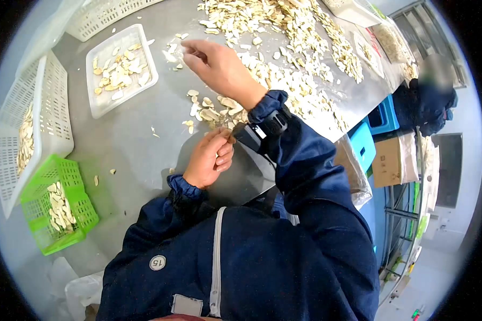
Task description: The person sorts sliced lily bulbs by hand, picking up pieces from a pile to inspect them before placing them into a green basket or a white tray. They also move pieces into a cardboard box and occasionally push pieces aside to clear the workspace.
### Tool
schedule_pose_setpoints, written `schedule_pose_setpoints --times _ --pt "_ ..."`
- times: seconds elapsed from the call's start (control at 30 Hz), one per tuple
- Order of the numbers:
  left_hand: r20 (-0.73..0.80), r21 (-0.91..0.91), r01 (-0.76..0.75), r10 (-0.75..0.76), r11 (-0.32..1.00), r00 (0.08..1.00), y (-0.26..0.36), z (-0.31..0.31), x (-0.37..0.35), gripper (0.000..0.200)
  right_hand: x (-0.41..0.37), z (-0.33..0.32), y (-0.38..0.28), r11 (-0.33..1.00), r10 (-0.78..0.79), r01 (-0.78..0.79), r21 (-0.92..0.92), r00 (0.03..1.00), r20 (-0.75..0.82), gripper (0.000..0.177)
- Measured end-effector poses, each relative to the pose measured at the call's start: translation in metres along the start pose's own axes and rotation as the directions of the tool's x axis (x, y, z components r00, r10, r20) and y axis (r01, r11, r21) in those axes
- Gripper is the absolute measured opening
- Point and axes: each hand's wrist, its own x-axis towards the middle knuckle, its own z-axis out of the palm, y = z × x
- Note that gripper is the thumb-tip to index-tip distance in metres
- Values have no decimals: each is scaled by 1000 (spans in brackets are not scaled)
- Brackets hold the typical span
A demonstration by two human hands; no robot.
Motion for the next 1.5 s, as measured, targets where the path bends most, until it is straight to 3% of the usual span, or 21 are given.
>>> schedule_pose_setpoints --times 0.1,0.2,0.4,0.57,0.67,0.8,0.93,0.97,1.07,1.1,1.23,1.5 --pt "-10 14 20 -20 1000 1000 2 -1 -3 20 -7 2 10 985 -23 32 -171 998 55 34" --pt "-16 21 24 -24 999 1000 2 2 -3 19 -54 -11 34 884 -128 209 -417 968 215 33" --pt "-36 46 0 2 999 999 3 5 -4 21 -150 -49 41 871 -40 135 -472 978 204 28" --pt "-34 79 -18 21 997 999 2 5 -2 25 -165 -91 59 858 65 -76 -508 997 -39 29" --pt "-55 96 -9 14 995 998 4 7 -3 27 -154 -90 58 844 113 -140 -518 990 -85 29" --pt "-59 112 -1 8 994 998 5 7 -3 26 -133 -64 56 862 -6 7 -507 1000 3 24" --pt "-65 105 4 3 994 998 5 7 -4 26 -123 -50 52 863 -36 70 -499 996 78 22" --pt "-59 98 1 5 995 998 5 7 -3 26 -124 -52 58 863 -29 104 -494 987 157 22" --pt "-70 91 15 -9 996 998 6 9 -4 27 -129 -52 54 858 111 -60 -510 991 69 19" --pt "-65 86 6 -1 996 998 6 8 -4 26 -130 -55 55 871 90 -52 -488 994 54 21" --pt "-47 78 0 3 997 999 3 5 -4 26 -137 -70 41 888 378 -360 -286 926 10 30" --pt "-59 104 -4 10 995 998 3 5 -2 26 -150 -82 41 883 457 -450 -133 889 28 38"
